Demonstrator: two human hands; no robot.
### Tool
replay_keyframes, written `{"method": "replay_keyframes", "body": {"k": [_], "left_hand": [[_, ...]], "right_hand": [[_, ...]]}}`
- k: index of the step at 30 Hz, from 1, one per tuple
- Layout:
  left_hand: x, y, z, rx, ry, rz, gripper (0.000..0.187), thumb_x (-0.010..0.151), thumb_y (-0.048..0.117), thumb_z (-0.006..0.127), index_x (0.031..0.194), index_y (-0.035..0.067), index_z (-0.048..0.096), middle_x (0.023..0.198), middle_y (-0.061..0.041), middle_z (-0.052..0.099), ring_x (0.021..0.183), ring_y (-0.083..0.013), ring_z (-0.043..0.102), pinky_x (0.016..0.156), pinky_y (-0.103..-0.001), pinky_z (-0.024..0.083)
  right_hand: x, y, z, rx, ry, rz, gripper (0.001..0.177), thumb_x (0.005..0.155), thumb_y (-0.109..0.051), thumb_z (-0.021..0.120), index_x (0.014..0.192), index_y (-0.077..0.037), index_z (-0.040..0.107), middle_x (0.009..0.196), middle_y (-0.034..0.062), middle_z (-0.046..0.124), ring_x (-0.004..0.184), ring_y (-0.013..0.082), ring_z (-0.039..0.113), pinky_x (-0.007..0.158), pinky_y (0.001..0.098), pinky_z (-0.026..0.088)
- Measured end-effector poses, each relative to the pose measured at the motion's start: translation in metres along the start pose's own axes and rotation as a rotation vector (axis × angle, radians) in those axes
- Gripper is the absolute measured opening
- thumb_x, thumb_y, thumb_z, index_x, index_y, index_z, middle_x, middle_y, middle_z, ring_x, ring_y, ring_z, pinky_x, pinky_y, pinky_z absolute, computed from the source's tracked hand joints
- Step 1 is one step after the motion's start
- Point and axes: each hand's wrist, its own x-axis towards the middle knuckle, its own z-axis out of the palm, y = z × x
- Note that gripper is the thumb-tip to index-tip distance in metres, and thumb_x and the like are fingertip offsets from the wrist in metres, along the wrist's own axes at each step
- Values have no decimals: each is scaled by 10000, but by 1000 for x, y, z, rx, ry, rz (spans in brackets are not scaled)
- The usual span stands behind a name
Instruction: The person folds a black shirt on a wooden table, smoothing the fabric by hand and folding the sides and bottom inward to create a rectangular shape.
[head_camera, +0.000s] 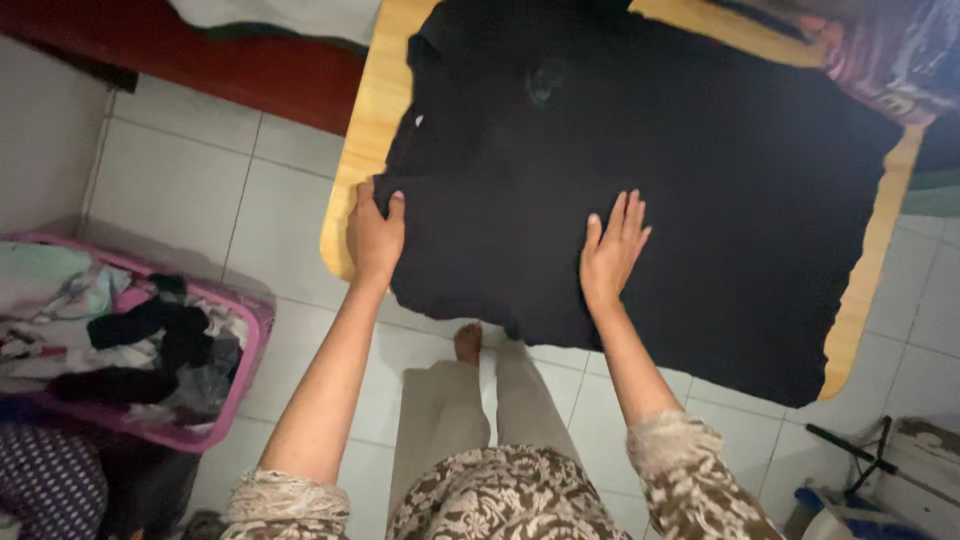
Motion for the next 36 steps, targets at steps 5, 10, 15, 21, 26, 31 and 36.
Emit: {"method": "replay_keyframes", "body": {"k": [5,10,15,21,26,31,36], "left_hand": [[-6,-16,8,-83,-9,95,464,985,171,622,1407,36,483,1272,-263,655,1138,-482,618,922,-545,484],[-3,-28,12,-22,10,72,419,1034,201,630,1396,89,452,1311,-247,677,1187,-470,631,947,-542,500],[-32,-19,-7,-28,-57,133,585,1001,228,673,1469,89,350,1342,-293,613,1218,-485,592,991,-544,468],[-63,-8,-43,142,-239,409,923,818,99,771,1570,136,237,1472,-279,461,1358,-462,449,1095,-544,378],[-58,7,-56,326,-479,402,1062,720,-191,666,1604,244,272,1564,-311,298,1383,-448,400,1080,-456,444],[-35,32,-25,176,-255,162,456,1059,61,584,1491,55,436,1382,-309,525,1222,-505,529,1026,-563,443],[-16,51,-38,269,-132,930,195,835,41,618,1010,109,669,1211,-137,679,1142,-374,644,989,-614,358]], "right_hand": [[-21,-90,22,228,-325,128,675,894,-337,631,1480,-37,485,1503,176,494,1411,333,466,1240,506,322],[-77,-163,30,390,-559,-672,602,974,-323,680,1484,-51,515,1570,180,470,1484,366,421,1205,571,320],[-43,-71,-34,279,-458,-395,563,912,-365,736,1410,-138,606,1521,166,529,1387,379,511,1149,474,433],[-38,81,-137,-85,-471,-248,1054,645,-563,861,1493,-88,452,1551,304,298,1401,499,320,1106,601,317],[-82,189,-144,-166,-349,57,838,740,-418,841,1463,-143,519,1602,259,278,1428,469,328,1120,560,377],[-82,234,-115,-108,-51,-6,118,1032,-186,678,1085,-172,573,1476,55,582,1320,289,552,1111,412,474],[-45,184,-143,179,-165,188,394,931,-320,719,1171,-89,508,1311,138,660,1196,376,619,1010,477,491]]}}
